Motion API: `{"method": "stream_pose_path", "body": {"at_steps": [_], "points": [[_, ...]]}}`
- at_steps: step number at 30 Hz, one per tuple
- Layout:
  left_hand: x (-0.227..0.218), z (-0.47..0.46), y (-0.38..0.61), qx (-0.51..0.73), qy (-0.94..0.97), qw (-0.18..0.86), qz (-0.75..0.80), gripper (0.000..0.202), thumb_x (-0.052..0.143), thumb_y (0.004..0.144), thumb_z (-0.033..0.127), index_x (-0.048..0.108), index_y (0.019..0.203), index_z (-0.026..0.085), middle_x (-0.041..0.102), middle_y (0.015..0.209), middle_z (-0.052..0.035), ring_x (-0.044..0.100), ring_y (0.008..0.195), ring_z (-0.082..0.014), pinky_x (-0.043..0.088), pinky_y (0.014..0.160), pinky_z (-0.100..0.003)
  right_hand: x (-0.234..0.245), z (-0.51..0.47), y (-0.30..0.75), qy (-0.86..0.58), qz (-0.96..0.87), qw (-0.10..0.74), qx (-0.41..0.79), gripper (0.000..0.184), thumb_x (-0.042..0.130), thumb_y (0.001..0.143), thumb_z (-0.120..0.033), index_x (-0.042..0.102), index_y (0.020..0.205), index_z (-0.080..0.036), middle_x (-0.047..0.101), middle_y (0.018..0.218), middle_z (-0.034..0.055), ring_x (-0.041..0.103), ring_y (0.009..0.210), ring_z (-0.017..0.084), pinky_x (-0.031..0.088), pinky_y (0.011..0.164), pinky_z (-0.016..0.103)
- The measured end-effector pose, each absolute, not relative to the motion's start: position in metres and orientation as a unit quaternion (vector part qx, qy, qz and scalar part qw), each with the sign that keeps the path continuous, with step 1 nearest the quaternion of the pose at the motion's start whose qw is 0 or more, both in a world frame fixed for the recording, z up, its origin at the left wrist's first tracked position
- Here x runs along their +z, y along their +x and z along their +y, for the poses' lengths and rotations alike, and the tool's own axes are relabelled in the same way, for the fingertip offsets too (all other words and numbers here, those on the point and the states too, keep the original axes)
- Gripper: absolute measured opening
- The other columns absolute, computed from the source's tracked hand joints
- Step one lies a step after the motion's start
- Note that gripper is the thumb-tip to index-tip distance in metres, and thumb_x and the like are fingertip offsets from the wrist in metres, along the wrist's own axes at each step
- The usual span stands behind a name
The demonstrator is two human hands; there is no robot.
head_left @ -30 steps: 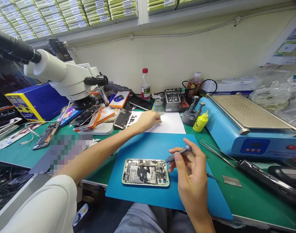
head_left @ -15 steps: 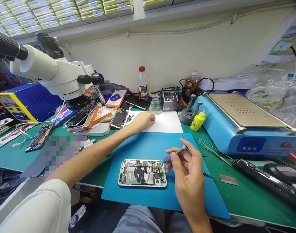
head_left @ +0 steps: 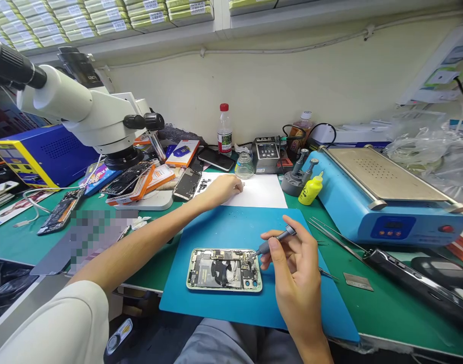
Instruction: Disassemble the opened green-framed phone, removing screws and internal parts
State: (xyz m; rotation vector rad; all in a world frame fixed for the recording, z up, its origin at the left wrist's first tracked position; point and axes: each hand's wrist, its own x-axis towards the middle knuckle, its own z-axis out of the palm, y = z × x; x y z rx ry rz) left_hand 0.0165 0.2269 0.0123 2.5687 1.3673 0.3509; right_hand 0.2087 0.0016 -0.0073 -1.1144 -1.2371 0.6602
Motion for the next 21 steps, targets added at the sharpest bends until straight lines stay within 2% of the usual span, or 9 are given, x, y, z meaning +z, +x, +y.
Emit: {"method": "stream_pose_path", "body": {"at_steps": [11,15,17,18,21], "points": [[0.024,0.219,0.016,0.162,0.860,0.109,0.471,0.035,0.075,0.111,0.041,0.072,0.139,0.019,0.074,0.141,-0.0121,0.076,0.119,-0.0271,0.068,0.102,-0.049,-0.006,0.003,0.209,-0.485,-0.535,0.628,0.289,0.042,0.067,0.112,-0.045,0.060,0.150,-0.029,0.080,0.109,0.0039,0.072,0.067,0.013,0.066,0.062,0.030],[0.046,0.205,0.010,0.181,0.853,0.093,0.481,0.026,0.075,0.111,0.037,0.076,0.127,0.017,0.079,0.129,-0.0099,0.078,0.114,-0.0256,0.066,0.103,-0.048,-0.004,0.003,0.209,-0.484,-0.527,0.637,0.287,0.043,0.069,0.111,-0.045,0.059,0.150,-0.028,0.078,0.103,0.0026,0.069,0.064,0.013,0.063,0.059,0.029],[0.059,0.190,0.005,0.193,0.847,0.081,0.488,0.016,0.068,0.114,0.025,0.081,0.115,0.016,0.084,0.118,-0.0103,0.079,0.112,-0.0254,0.063,0.105,-0.043,-0.002,0.004,0.208,-0.487,-0.517,0.645,0.282,0.045,0.070,0.110,-0.045,0.059,0.150,-0.028,0.077,0.101,0.0019,0.066,0.061,0.012,0.060,0.055,0.027],[0.065,0.180,0.001,0.199,0.845,0.074,0.491,0.020,0.063,0.115,0.021,0.082,0.112,0.016,0.085,0.115,-0.0112,0.080,0.110,-0.0257,0.060,0.104,-0.040,-0.002,0.004,0.208,-0.489,-0.512,0.649,0.279,0.047,0.071,0.110,-0.045,0.058,0.151,-0.027,0.077,0.100,0.0018,0.065,0.060,0.012,0.058,0.053,0.027],[0.078,0.139,-0.014,0.210,0.842,0.063,0.494,0.025,0.060,0.117,0.028,0.082,0.120,0.017,0.087,0.114,-0.0101,0.080,0.108,-0.0274,0.057,0.098,-0.036,-0.001,0.005,0.207,-0.494,-0.505,0.651,0.278,0.055,0.076,0.107,-0.046,0.055,0.154,-0.027,0.077,0.098,0.0020,0.064,0.061,0.013,0.055,0.051,0.026]]}}
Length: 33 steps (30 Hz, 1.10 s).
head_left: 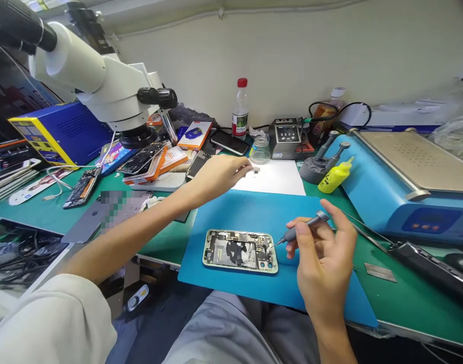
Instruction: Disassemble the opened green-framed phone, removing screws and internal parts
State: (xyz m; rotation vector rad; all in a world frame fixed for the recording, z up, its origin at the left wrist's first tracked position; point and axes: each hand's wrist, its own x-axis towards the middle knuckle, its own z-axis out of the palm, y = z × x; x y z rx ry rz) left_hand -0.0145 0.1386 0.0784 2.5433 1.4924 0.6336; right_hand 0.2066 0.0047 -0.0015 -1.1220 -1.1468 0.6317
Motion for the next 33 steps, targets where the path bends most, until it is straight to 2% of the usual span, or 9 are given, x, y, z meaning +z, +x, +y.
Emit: {"method": "stream_pose_path", "body": {"at_steps": [4,5,9,12,15,22,25,29,33], "points": [[0.072,0.069,-0.043,0.203,0.839,0.082,0.497,0.022,0.059,0.118,0.032,0.078,0.115,0.021,0.086,0.102,-0.0038,0.079,0.097,-0.0245,0.055,0.086,-0.033,-0.002,0.004,0.205,-0.503,-0.499,0.647,0.280,0.062,0.079,0.105,-0.049,0.055,0.157,-0.027,0.078,0.100,0.0031,0.065,0.064,0.014,0.057,0.054,0.028],[0.065,0.052,-0.051,0.199,0.837,0.099,0.501,0.021,0.057,0.119,0.031,0.077,0.117,0.023,0.086,0.106,-0.0022,0.079,0.097,-0.0229,0.055,0.084,-0.032,-0.002,0.004,0.205,-0.507,-0.498,0.646,0.279,0.062,0.080,0.104,-0.049,0.055,0.157,-0.028,0.078,0.100,0.0032,0.065,0.064,0.014,0.058,0.054,0.029],[0.031,0.002,-0.077,0.207,0.797,0.174,0.540,0.021,0.063,0.118,0.038,0.071,0.132,0.025,0.081,0.130,-0.0046,0.074,0.119,-0.0258,0.058,0.101,-0.039,-0.001,0.005,0.203,-0.519,-0.501,0.638,0.271,0.060,0.082,0.103,-0.047,0.058,0.157,-0.033,0.079,0.102,0.0032,0.067,0.064,0.016,0.059,0.056,0.030],[0.015,-0.016,-0.088,0.199,0.795,0.217,0.531,0.052,0.083,0.106,0.048,0.062,0.150,0.029,0.072,0.151,-0.0073,0.066,0.139,-0.0309,0.056,0.116,-0.046,-0.001,0.007,0.202,-0.522,-0.508,0.636,0.257,0.057,0.082,0.103,-0.043,0.061,0.155,-0.036,0.079,0.101,0.0025,0.069,0.065,0.017,0.061,0.056,0.030],[0.010,-0.022,-0.092,0.197,0.793,0.260,0.514,0.073,0.095,0.094,0.050,0.057,0.153,0.032,0.067,0.159,-0.0074,0.059,0.149,-0.0341,0.055,0.121,-0.051,-0.001,0.009,0.202,-0.512,-0.525,0.639,0.232,0.054,0.082,0.103,-0.042,0.062,0.153,-0.039,0.080,0.097,0.0004,0.070,0.063,0.017,0.060,0.052,0.030],[0.002,-0.019,-0.081,0.249,0.760,0.289,0.526,0.073,0.106,0.081,0.043,0.058,0.135,0.028,0.071,0.146,-0.0078,0.063,0.138,-0.0342,0.059,0.111,-0.054,0.004,0.010,0.189,-0.445,-0.609,0.646,0.121,0.069,0.083,0.098,-0.017,0.061,0.160,-0.039,0.079,0.103,0.0008,0.077,0.072,0.018,0.067,0.055,0.028],[-0.003,-0.018,-0.075,0.271,0.764,0.257,0.526,0.077,0.109,0.073,0.049,0.056,0.124,0.026,0.074,0.139,-0.0092,0.066,0.128,-0.0342,0.061,0.103,-0.053,0.009,0.008,0.167,-0.443,-0.636,0.618,0.135,0.068,0.078,0.102,-0.015,0.057,0.164,-0.036,0.080,0.106,0.0021,0.077,0.070,0.016,0.069,0.057,0.028],[-0.009,-0.016,-0.070,0.304,0.777,0.203,0.512,0.084,0.109,0.066,0.057,0.047,0.115,0.027,0.077,0.131,-0.0067,0.070,0.115,-0.0306,0.060,0.094,-0.048,0.006,0.006,0.138,-0.440,-0.683,0.566,0.141,0.066,0.070,0.107,-0.013,0.050,0.167,-0.032,0.080,0.118,0.0065,0.084,0.097,0.019,0.074,0.073,0.029],[-0.013,-0.015,-0.070,0.329,0.785,0.158,0.500,0.086,0.105,0.066,0.066,0.044,0.112,0.027,0.079,0.129,-0.0060,0.073,0.111,-0.0293,0.060,0.092,-0.046,-0.006,0.008,0.130,-0.436,-0.715,0.533,0.118,0.057,0.073,0.105,-0.012,0.058,0.158,-0.025,0.080,0.116,0.0087,0.085,0.098,0.021,0.076,0.077,0.032]]}}
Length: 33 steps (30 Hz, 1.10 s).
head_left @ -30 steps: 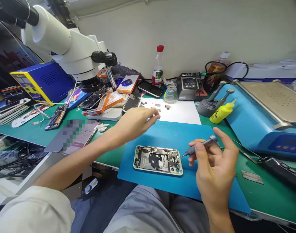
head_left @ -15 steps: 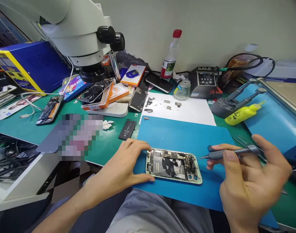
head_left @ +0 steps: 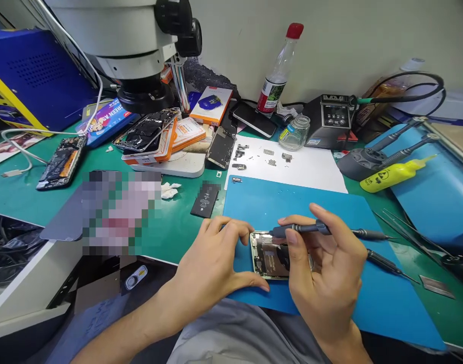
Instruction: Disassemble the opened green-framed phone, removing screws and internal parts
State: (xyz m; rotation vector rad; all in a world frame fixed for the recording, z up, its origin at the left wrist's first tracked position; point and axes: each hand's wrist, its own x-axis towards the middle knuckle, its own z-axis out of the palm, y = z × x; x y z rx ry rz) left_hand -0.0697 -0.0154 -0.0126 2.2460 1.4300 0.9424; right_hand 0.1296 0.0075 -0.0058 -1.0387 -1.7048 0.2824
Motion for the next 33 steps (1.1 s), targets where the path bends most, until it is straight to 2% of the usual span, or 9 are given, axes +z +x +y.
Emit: {"method": "stream_pose_path", "body": {"at_steps": [3,6,9,12,14,17,22,28,33], "points": [[-0.014,-0.016,-0.070,0.329,0.789,0.138,0.500,0.088,0.104,0.064,0.068,0.046,0.115,0.026,0.080,0.126,-0.0061,0.075,0.110,-0.0296,0.060,0.090,-0.045,-0.010,0.010,0.132,-0.432,-0.714,0.541,0.106,0.055,0.076,0.101,-0.010,0.063,0.153,-0.022,0.082,0.112,0.0094,0.086,0.095,0.022,0.076,0.072,0.032],[-0.013,-0.016,-0.071,0.327,0.794,0.133,0.495,0.090,0.104,0.066,0.069,0.051,0.123,0.023,0.079,0.115,-0.0039,0.075,0.109,-0.0297,0.060,0.090,-0.044,-0.009,0.008,0.134,-0.418,-0.728,0.541,0.054,0.064,0.076,0.101,-0.009,0.058,0.161,-0.021,0.086,0.109,0.0099,0.087,0.089,0.024,0.075,0.068,0.032],[-0.009,-0.016,-0.071,0.344,0.799,0.128,0.476,0.079,0.094,0.081,0.070,0.055,0.127,0.019,0.078,0.110,-0.0036,0.076,0.106,-0.0275,0.059,0.091,-0.042,-0.006,0.000,0.137,-0.408,-0.742,0.531,-0.028,0.064,0.080,0.098,-0.008,0.063,0.158,-0.020,0.089,0.108,0.0094,0.088,0.087,0.027,0.075,0.075,0.035],[-0.006,-0.011,-0.068,0.366,0.797,0.103,0.469,0.056,0.068,0.105,0.073,0.057,0.118,0.019,0.078,0.102,-0.0033,0.075,0.092,-0.0236,0.057,0.083,-0.039,-0.004,-0.008,0.143,-0.404,-0.758,0.512,-0.034,0.051,0.082,0.095,-0.004,0.070,0.142,-0.020,0.089,0.115,0.0089,0.089,0.094,0.027,0.075,0.080,0.033],[-0.004,-0.006,-0.065,0.378,0.788,0.089,0.478,0.056,0.052,0.110,0.076,0.057,0.112,0.020,0.077,0.095,-0.0017,0.073,0.083,-0.0219,0.056,0.077,-0.038,-0.003,-0.011,0.146,-0.404,-0.777,0.481,-0.029,0.038,0.082,0.095,-0.002,0.072,0.128,-0.019,0.089,0.115,0.0082,0.089,0.094,0.025,0.074,0.082,0.029],[-0.005,-0.002,-0.062,0.392,0.774,0.090,0.488,0.061,0.048,0.107,0.082,0.056,0.107,0.022,0.076,0.090,0.0004,0.073,0.080,-0.0203,0.056,0.075,-0.036,0.000,-0.011,0.151,-0.403,-0.807,0.430,-0.036,0.023,0.076,0.099,0.000,0.071,0.114,-0.017,0.089,0.112,0.0093,0.089,0.095,0.022,0.072,0.086,0.026],[-0.006,-0.002,-0.062,0.397,0.768,0.097,0.494,0.061,0.047,0.107,0.082,0.056,0.103,0.022,0.077,0.088,0.0012,0.075,0.081,-0.0188,0.056,0.075,-0.035,0.000,-0.013,0.155,-0.383,-0.843,0.377,-0.023,0.020,0.067,0.106,-0.006,0.070,0.122,-0.017,0.089,0.114,0.0115,0.089,0.103,0.023,0.073,0.095,0.030],[-0.004,-0.003,-0.062,0.399,0.760,0.106,0.503,0.062,0.051,0.105,0.084,0.056,0.103,0.022,0.077,0.088,0.0014,0.075,0.081,-0.0183,0.056,0.074,-0.035,-0.015,-0.016,0.151,-0.411,-0.807,0.423,-0.025,0.024,0.069,0.106,-0.012,0.072,0.127,-0.023,0.089,0.118,0.0057,0.089,0.102,0.024,0.073,0.095,0.033],[-0.004,-0.002,-0.061,0.400,0.758,0.112,0.502,0.058,0.055,0.106,0.081,0.055,0.103,0.023,0.077,0.088,0.0021,0.075,0.081,-0.0178,0.057,0.075,-0.034,-0.020,-0.016,0.150,-0.408,-0.795,0.448,-0.023,0.032,0.072,0.105,-0.013,0.071,0.133,-0.025,0.089,0.118,0.0056,0.089,0.096,0.025,0.075,0.089,0.035]]}}
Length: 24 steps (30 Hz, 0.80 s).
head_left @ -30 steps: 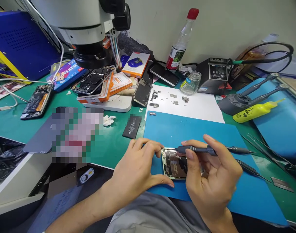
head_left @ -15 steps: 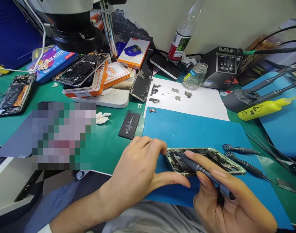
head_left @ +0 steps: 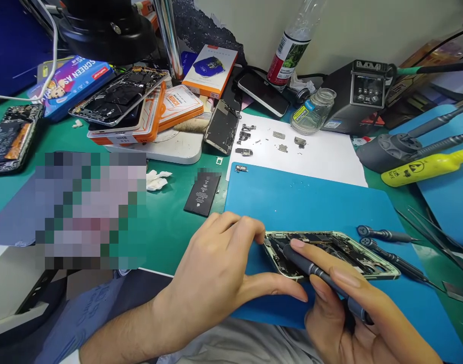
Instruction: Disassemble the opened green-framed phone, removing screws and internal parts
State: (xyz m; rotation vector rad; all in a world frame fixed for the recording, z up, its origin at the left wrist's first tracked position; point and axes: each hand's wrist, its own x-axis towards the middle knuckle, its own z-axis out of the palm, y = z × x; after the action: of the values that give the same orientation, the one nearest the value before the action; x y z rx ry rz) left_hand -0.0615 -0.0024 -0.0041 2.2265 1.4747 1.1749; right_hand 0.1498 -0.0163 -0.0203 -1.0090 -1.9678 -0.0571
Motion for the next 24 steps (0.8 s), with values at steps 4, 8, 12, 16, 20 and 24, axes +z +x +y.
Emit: {"method": "stream_pose_path", "body": {"at_steps": [4,8,12,16,20,24], "points": [[-0.005,-0.003,-0.061,0.399,0.757,0.118,0.503,0.057,0.058,0.107,0.080,0.055,0.104,0.023,0.077,0.090,0.0016,0.076,0.083,-0.0186,0.057,0.076,-0.035,-0.013,-0.015,0.151,-0.408,-0.802,0.436,-0.017,0.036,0.074,0.103,-0.011,0.070,0.136,-0.025,0.089,0.119,0.0066,0.089,0.092,0.026,0.076,0.085,0.036],[-0.005,-0.004,-0.061,0.397,0.756,0.124,0.506,0.057,0.059,0.106,0.080,0.054,0.104,0.023,0.078,0.090,0.0016,0.076,0.084,-0.0189,0.057,0.076,-0.035,-0.012,-0.015,0.148,-0.403,-0.800,0.444,-0.016,0.038,0.076,0.101,-0.008,0.070,0.135,-0.023,0.089,0.119,0.0077,0.089,0.092,0.025,0.076,0.084,0.036],[-0.006,-0.004,-0.061,0.397,0.755,0.126,0.507,0.056,0.060,0.107,0.079,0.054,0.105,0.024,0.078,0.091,0.0015,0.076,0.085,-0.0192,0.057,0.076,-0.035,-0.018,-0.017,0.148,-0.401,-0.791,0.462,-0.010,0.034,0.073,0.104,-0.010,0.072,0.135,-0.022,0.088,0.122,0.0089,0.089,0.095,0.025,0.076,0.087,0.038],[-0.007,-0.005,-0.062,0.395,0.758,0.130,0.502,0.053,0.061,0.108,0.076,0.054,0.108,0.024,0.080,0.096,0.0017,0.077,0.086,-0.0182,0.057,0.077,-0.034,-0.016,-0.020,0.158,-0.392,-0.818,0.422,-0.019,0.042,0.077,0.102,-0.011,0.072,0.140,-0.026,0.086,0.130,0.0068,0.089,0.101,0.024,0.076,0.091,0.036],[-0.007,-0.004,-0.064,0.391,0.759,0.139,0.501,0.048,0.061,0.111,0.072,0.054,0.110,0.024,0.081,0.099,0.0020,0.077,0.087,-0.0179,0.057,0.077,-0.033,-0.008,-0.025,0.165,-0.377,-0.844,0.378,-0.053,0.044,0.089,0.090,-0.006,0.081,0.129,-0.024,0.080,0.147,0.0044,0.086,0.115,0.026,0.074,0.103,0.038],[-0.007,-0.004,-0.065,0.390,0.763,0.138,0.497,0.045,0.059,0.113,0.069,0.054,0.110,0.025,0.080,0.098,0.0015,0.076,0.086,-0.0186,0.058,0.076,-0.033,0.002,-0.028,0.166,-0.374,-0.848,0.371,-0.056,0.039,0.086,0.092,-0.007,0.086,0.125,-0.027,0.077,0.151,0.0021,0.084,0.121,0.026,0.072,0.107,0.036]]}}
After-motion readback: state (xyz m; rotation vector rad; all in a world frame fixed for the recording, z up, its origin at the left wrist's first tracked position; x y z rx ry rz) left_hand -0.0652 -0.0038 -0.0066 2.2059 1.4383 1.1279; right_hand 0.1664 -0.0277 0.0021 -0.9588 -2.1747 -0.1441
